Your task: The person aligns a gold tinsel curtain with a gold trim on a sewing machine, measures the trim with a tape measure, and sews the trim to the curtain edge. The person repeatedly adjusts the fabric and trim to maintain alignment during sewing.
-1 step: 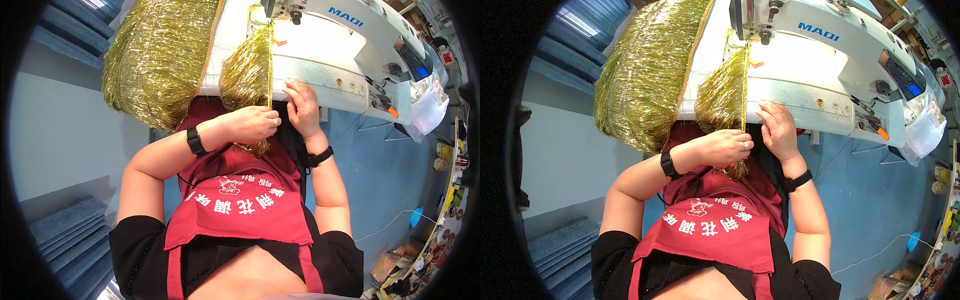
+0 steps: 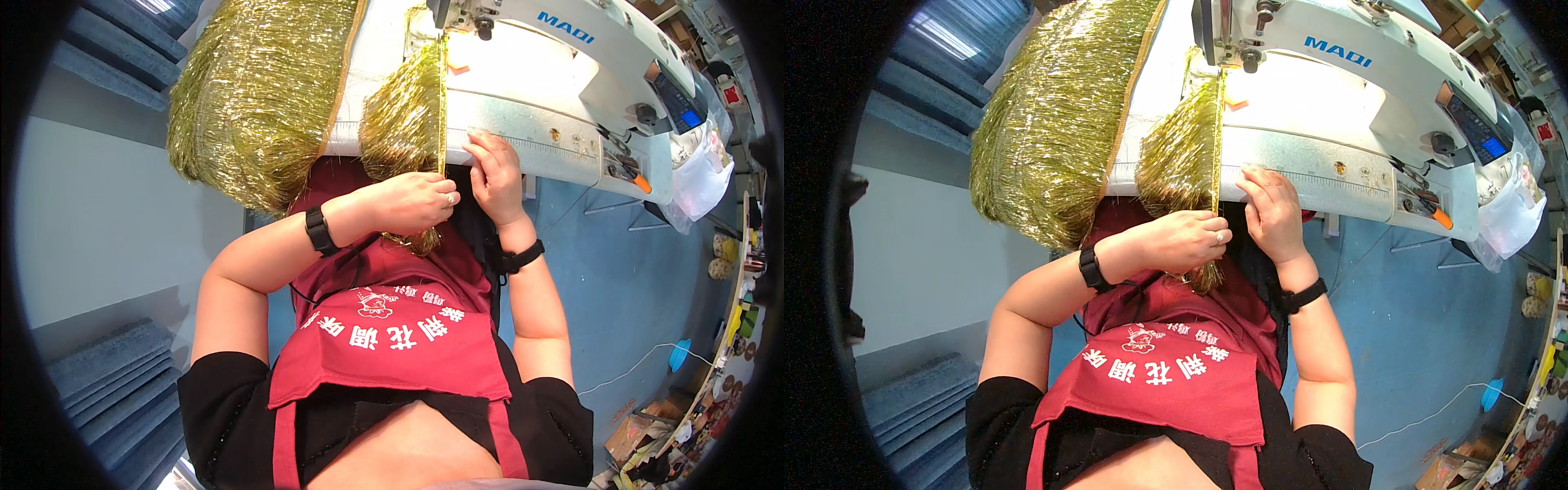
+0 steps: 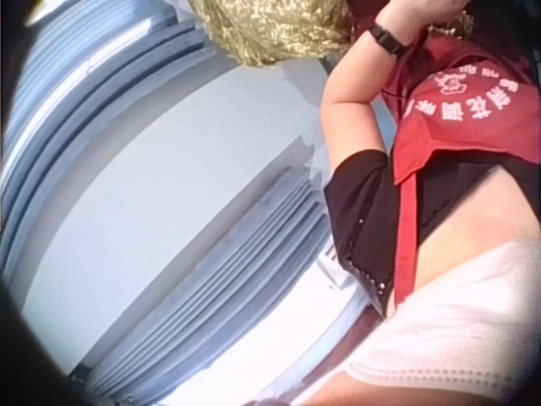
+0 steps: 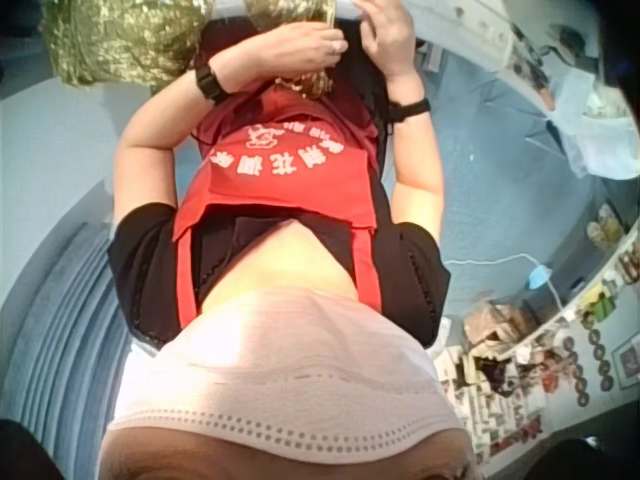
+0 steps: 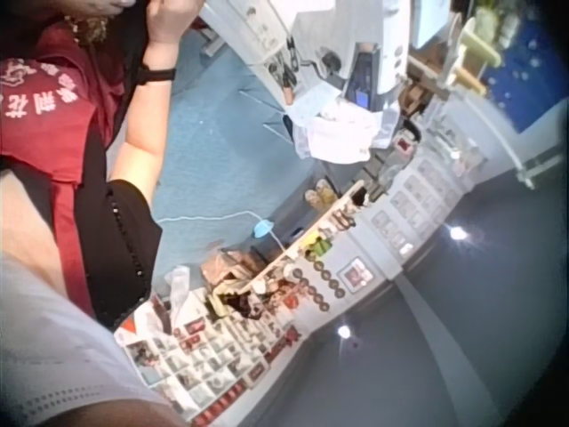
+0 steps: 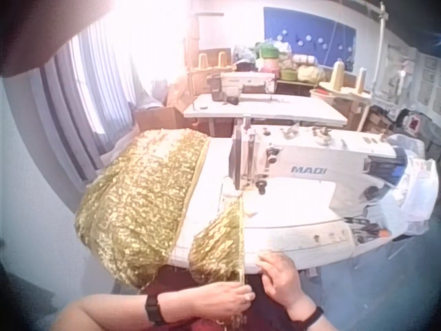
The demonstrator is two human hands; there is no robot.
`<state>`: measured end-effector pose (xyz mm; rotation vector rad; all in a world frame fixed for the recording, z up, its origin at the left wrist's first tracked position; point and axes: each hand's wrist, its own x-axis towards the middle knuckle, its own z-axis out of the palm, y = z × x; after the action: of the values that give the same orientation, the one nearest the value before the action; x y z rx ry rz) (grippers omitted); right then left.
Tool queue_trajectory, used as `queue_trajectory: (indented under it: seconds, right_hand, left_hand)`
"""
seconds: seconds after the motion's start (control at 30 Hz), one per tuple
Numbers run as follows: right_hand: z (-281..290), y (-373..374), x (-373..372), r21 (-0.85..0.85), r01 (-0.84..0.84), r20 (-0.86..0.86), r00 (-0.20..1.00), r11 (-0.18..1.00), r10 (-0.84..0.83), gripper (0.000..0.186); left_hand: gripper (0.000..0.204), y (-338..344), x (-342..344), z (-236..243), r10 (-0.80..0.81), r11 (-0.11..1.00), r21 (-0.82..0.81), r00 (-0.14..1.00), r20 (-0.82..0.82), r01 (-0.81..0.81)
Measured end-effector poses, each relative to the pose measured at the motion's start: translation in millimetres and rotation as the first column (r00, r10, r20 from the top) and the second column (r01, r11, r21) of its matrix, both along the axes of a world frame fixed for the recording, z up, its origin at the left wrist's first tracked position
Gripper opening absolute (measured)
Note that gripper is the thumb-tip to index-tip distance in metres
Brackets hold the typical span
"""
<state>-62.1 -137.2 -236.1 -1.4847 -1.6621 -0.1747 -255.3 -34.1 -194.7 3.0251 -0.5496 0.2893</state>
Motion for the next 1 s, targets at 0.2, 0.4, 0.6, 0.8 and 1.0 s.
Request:
queue_trajectory:
  seconds: [0.2, 0.4, 0.6, 0.8, 1.0]
  right_hand:
    - [-7.3, -7.3, 5.4, 0.016, 0.102, -0.058, 0.993, 0.995, -0.101, 0.033]
    - [-9.4, -11.1, 8.1, 0.022, 0.124, -0.072, 0.99, 0.992, -0.122, 0.031]
    - [-11.0, -11.2, 7.8, 0.022, 0.122, -0.089, 0.989, 0.992, -0.12, 0.032]
    - [-16.0, -9.7, 9.1, 0.034, 0.122, -0.091, 0.989, 0.992, -0.119, 0.031]
    - [-17.2, -10.6, 9.9, 0.03, 0.122, -0.09, 0.989, 0.992, -0.119, 0.029]
  left_hand:
    - [0.012, 0.7, 3.6, -0.5, 0.015, 1.0, 0.004, 1.0, -0.024, -0.015]
    - [0.013, 2.7, 6.5, 1.0, 0.027, 0.999, -0.02, 1.0, -0.009, -0.027]
    - [0.013, 10.8, 12.3, 9.8, 0.104, 0.99, -0.087, 0.992, -0.065, -0.11]
    - [0.016, 27.8, 27.1, 18.2, 0.124, 0.981, -0.134, 0.985, -0.119, -0.14]
    - [0.018, 47.7, 43.8, 30.4, 0.116, 0.976, -0.171, 0.986, -0.122, -0.136]
